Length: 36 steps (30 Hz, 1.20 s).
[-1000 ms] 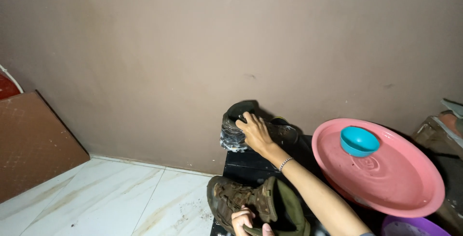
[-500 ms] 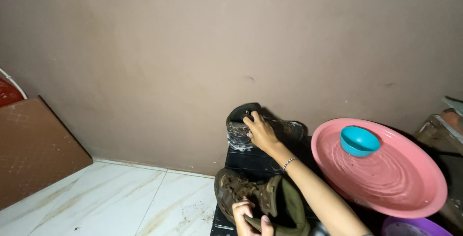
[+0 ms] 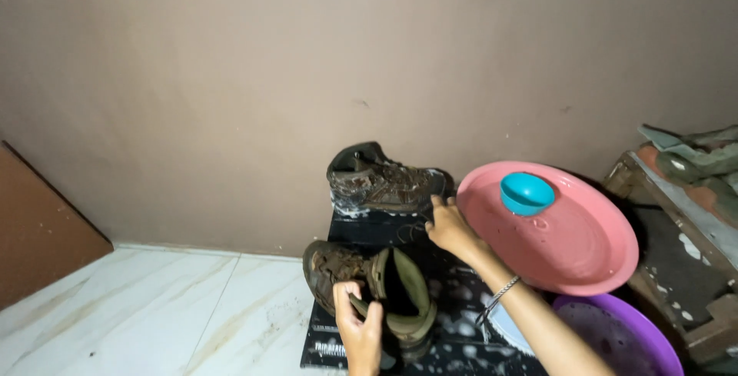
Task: Cleaning the mud and dirt off the sole of a hiking boot using water and a sponge.
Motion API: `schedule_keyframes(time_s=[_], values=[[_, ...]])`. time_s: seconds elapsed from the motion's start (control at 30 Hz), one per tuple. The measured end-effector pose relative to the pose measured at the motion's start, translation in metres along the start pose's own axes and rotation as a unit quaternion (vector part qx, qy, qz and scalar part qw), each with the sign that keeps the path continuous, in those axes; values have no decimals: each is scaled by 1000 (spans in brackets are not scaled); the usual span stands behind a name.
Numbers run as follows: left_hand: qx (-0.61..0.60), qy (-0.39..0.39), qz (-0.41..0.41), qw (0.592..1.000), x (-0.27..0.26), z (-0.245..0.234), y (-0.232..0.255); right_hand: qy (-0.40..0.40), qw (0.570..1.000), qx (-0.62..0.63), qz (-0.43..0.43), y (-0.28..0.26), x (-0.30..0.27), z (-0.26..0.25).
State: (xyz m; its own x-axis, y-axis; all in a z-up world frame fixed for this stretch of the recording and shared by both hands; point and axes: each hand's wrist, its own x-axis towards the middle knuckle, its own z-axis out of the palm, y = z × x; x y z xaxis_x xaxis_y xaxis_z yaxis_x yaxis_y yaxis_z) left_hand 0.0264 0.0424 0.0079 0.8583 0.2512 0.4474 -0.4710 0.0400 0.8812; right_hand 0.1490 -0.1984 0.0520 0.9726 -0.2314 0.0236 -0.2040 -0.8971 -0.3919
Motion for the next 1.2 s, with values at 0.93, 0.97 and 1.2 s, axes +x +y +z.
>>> schedule_keyframes(time_s=[0.93, 0.97, 1.2], values=[[378, -379, -152, 831, 144, 96, -61, 357, 789, -477, -148, 90, 54, 153], [350, -425, -146, 821, 147, 101, -47, 378, 780, -472, -159, 81, 47, 142], [304, -491, -76, 813, 157, 138, -94, 410, 753, -480, -186, 52, 18, 90]])
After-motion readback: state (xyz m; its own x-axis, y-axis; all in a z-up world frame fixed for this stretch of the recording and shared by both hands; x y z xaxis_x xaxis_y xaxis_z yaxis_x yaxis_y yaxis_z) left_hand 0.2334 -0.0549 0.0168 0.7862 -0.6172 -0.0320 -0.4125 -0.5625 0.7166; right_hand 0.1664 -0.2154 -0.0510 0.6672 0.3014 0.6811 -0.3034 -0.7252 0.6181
